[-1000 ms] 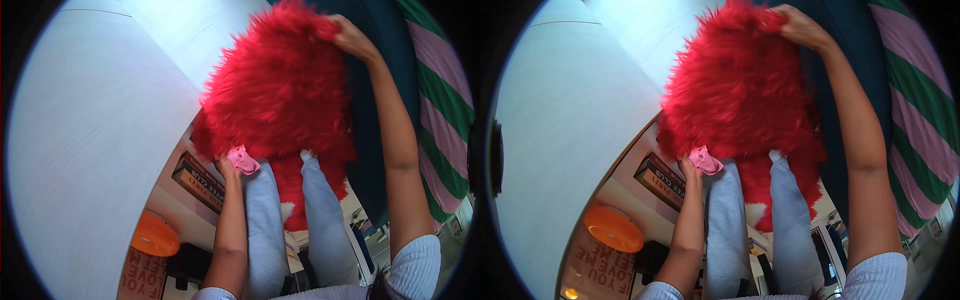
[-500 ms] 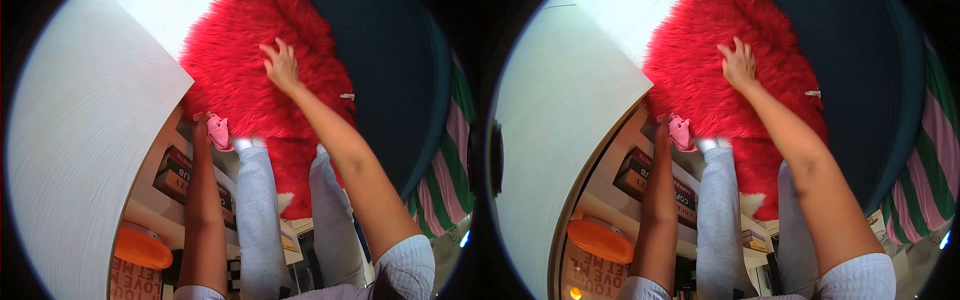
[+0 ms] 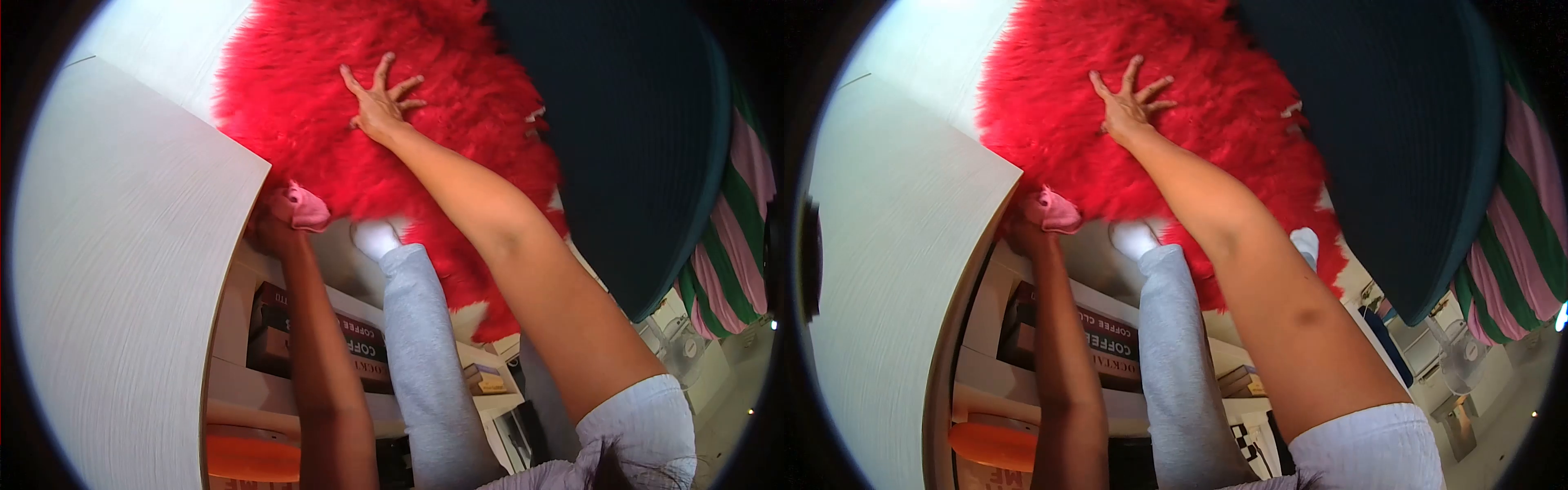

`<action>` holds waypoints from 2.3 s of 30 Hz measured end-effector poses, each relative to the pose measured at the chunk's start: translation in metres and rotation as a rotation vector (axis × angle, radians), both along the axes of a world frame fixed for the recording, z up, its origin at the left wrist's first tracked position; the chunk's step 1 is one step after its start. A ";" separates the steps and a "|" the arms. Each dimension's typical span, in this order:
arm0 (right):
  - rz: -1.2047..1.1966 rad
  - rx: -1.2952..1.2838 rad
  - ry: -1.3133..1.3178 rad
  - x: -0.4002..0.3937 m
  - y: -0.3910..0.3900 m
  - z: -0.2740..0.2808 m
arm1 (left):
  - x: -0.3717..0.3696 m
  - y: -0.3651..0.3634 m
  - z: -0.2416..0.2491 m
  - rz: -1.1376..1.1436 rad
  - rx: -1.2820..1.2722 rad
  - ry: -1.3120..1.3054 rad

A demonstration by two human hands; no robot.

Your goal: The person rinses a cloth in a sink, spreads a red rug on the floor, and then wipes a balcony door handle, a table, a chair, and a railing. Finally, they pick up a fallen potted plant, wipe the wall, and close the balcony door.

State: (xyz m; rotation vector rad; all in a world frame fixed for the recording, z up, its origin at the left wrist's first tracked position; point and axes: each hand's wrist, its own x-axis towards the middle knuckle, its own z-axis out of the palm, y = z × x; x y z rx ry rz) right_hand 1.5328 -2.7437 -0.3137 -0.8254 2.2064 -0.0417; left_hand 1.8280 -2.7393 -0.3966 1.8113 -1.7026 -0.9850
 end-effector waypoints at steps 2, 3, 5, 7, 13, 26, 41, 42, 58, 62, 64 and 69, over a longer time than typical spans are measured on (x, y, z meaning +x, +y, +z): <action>0.012 -0.027 0.042 0.008 -0.009 -0.001 | -0.054 -0.024 0.087 0.362 0.393 -0.361; 0.017 0.004 0.003 0.005 -0.014 0.006 | -0.047 -0.016 0.078 0.214 0.117 0.191; 0.042 0.039 -0.046 0.001 -0.018 0.016 | -0.038 -0.016 0.073 0.433 0.212 0.460; 0.064 0.019 -0.077 -0.006 -0.013 0.023 | -0.023 -0.013 0.072 0.641 0.318 0.723; 0.121 -0.112 -0.221 -0.026 0.018 0.035 | -0.059 -0.007 0.102 0.717 0.349 -0.058; 0.465 -0.054 0.198 -0.120 0.029 -0.011 | -0.024 -0.014 0.077 0.166 1.033 1.036; 0.947 -0.144 0.127 0.051 -0.053 -0.007 | -0.074 0.031 0.117 0.134 0.105 -0.378; 0.946 -0.143 0.125 0.057 -0.062 -0.005 | -0.081 0.023 0.123 0.134 0.107 -0.380; 0.507 -0.797 -0.001 0.003 0.017 0.011 | -0.069 0.005 0.086 -0.453 0.447 -0.787; 0.046 -0.536 0.448 -0.067 0.138 0.017 | -0.089 -0.001 0.106 -0.438 0.409 -0.860; -0.169 -0.292 0.555 -0.100 0.187 -0.004 | -0.088 0.005 0.103 -0.309 0.632 -0.724; -0.108 0.084 0.250 -0.150 0.209 0.011 | -0.119 0.053 0.157 -0.340 0.376 -0.758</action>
